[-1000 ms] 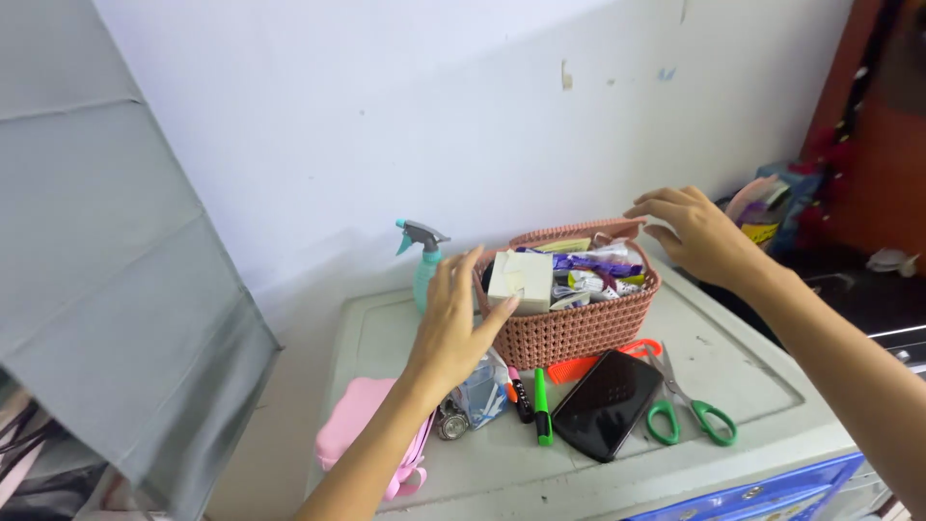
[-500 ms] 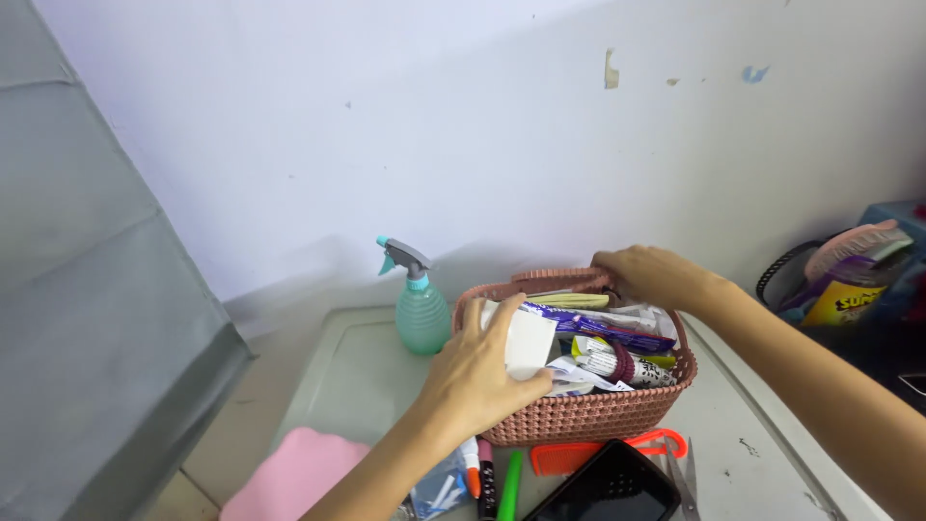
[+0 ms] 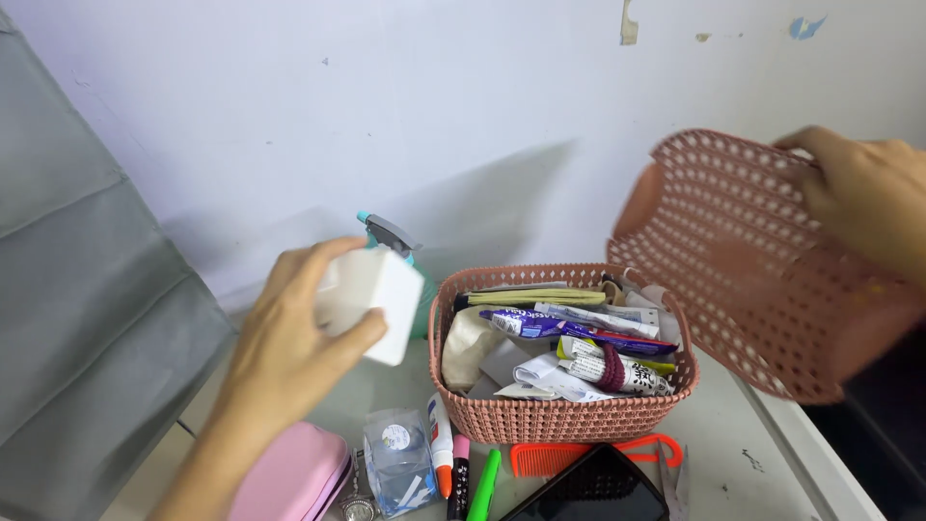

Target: The person organizes a cluttered bedroom by sorting items from a basket and a vanity shelf. They place a pink handbag on the shelf, move a black handbag to the bed, discard receipts and trash into a bin, and empty a basket of miscellaneous items onto a cabinet before placing the empty basket on the floor.

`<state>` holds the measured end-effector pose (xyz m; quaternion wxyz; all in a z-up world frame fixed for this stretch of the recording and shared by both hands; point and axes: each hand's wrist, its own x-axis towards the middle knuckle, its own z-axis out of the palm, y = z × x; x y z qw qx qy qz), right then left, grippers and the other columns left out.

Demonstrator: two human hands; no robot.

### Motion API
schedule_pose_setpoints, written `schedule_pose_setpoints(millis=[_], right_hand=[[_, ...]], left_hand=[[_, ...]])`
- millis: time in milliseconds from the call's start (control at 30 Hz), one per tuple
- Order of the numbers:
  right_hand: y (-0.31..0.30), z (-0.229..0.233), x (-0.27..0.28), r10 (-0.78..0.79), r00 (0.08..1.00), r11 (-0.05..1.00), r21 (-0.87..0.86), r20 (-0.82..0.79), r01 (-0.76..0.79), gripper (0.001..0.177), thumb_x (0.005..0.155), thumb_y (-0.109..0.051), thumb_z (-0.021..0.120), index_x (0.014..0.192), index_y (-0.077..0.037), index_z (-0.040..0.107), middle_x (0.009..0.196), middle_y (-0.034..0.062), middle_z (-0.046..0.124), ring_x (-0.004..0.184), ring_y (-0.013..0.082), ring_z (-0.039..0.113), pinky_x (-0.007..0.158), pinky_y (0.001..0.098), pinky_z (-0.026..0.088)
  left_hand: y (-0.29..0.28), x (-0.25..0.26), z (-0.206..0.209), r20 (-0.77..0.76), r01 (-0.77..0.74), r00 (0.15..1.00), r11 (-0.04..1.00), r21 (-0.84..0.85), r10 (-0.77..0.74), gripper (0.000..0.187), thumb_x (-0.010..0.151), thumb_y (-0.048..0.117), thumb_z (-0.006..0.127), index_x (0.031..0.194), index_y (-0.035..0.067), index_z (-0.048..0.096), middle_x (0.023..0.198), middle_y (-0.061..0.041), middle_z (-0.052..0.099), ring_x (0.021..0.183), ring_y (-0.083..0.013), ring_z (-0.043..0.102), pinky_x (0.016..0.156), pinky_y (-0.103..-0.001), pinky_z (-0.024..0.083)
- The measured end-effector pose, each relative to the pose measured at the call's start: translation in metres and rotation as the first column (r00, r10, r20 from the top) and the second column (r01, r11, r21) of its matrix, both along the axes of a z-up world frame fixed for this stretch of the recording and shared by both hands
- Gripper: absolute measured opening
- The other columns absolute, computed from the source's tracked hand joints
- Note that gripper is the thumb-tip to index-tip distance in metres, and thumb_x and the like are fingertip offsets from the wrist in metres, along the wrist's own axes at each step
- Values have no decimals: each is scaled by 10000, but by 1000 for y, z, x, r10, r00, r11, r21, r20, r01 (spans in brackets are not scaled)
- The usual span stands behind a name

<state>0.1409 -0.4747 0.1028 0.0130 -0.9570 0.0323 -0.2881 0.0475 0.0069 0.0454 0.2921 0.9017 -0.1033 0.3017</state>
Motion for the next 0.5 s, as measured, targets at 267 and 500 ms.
schedule_pose_setpoints(millis=[267,500], right_hand=[[-34,-53,-7,-95,990,995,-28,-105,92,328,1037,-177,522,1323,-93,660,943,159,776,809,303,770,771,396,614],[-90,-110,-51,-68,996,992,-111,-58,61,330,983,-160,555,1288,-79,652,1042,140,749,900,296,752,794,391,610]], left_hand=[[57,44,-60,-382,-171,902,980,106,199,704,748,492,744,1386,259,556,1248,-156,598,1109,-353,651,935,-466,524],[42,35,-42,-317,-76,942,991,113,108,715,749,413,748,1419,256,556,1317,-141,569,1085,-338,664,864,-450,546]])
